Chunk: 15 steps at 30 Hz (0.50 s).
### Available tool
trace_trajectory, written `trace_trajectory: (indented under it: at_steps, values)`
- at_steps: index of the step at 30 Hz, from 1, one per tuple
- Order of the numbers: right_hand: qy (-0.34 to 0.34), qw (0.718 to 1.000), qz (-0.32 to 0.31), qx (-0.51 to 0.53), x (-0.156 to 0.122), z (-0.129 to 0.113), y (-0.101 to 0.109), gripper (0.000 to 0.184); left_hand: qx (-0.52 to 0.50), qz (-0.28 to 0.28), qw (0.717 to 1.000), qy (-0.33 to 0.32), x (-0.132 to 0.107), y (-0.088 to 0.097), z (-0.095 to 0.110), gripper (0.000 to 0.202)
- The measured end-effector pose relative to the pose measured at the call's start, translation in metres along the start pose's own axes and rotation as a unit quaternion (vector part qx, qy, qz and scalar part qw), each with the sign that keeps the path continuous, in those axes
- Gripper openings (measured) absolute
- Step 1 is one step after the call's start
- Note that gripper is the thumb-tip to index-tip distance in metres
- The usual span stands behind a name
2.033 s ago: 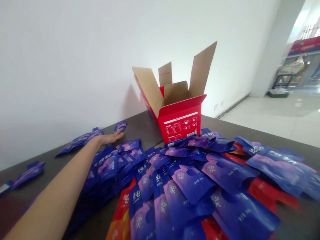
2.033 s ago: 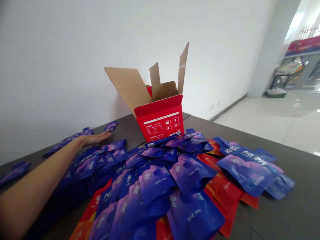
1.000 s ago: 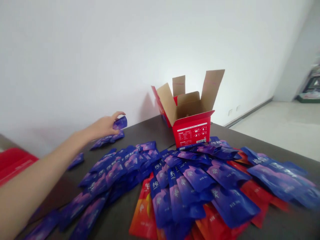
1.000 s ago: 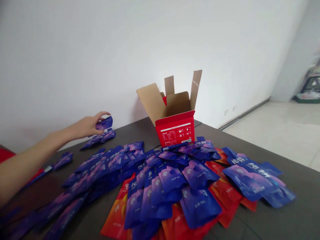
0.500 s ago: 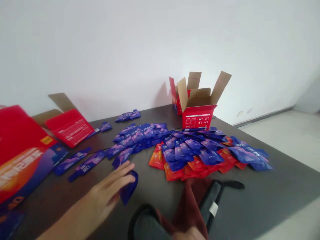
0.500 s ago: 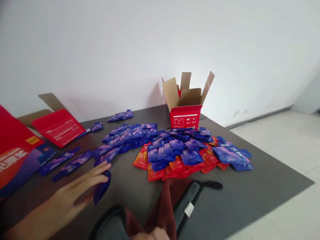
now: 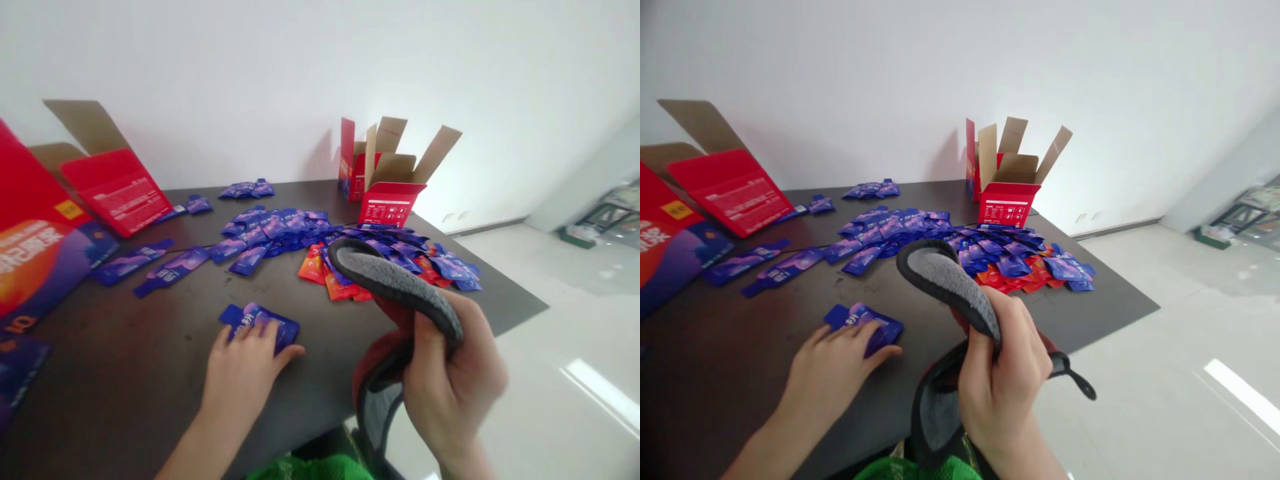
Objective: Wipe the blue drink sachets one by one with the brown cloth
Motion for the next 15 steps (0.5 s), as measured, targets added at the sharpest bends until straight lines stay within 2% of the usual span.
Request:
trace_trajectory:
  at_steps: [3, 7, 10, 12, 15]
  values:
    - [0.044, 0.997, -0.055, 0.034, 0.008, -0.007, -0.009, 0.014, 0.002, 0.016, 1.000, -0.022, -0.004, -0.005, 0.008, 0.036]
    - [0.098, 0.967, -0.201, 0.125, 0.001, -0.022, -0.037, 0.019, 0.008, 0.063, 0.996, -0.066, -0.026, -0.020, -0.009, 0.030]
    - [0.157, 0.920, -0.331, 0.140, -0.015, -0.037, -0.072, 0.019, 0.055, 0.123, 0.984, -0.120, -0.051, -0.035, -0.028, 0.038]
    - [0.224, 0.872, -0.416, 0.126, -0.031, -0.047, -0.096, 0.014, 0.092, 0.177, 0.965, -0.168, -0.066, -0.041, -0.039, 0.050]
    - [0.308, 0.812, -0.486, 0.097, -0.054, -0.058, -0.121, 0.006, 0.112, 0.228, 0.943, -0.214, -0.082, -0.041, -0.052, 0.054]
Point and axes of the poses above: each hand's wrist, its own x-axis towards the middle knuckle, its own y-axis out of the back of the hand, z = x × y, the point moved 2 cm from there along x, towards the middle knuckle, and after that the axes turned 13 degrees about y, right-handed, at the moved point
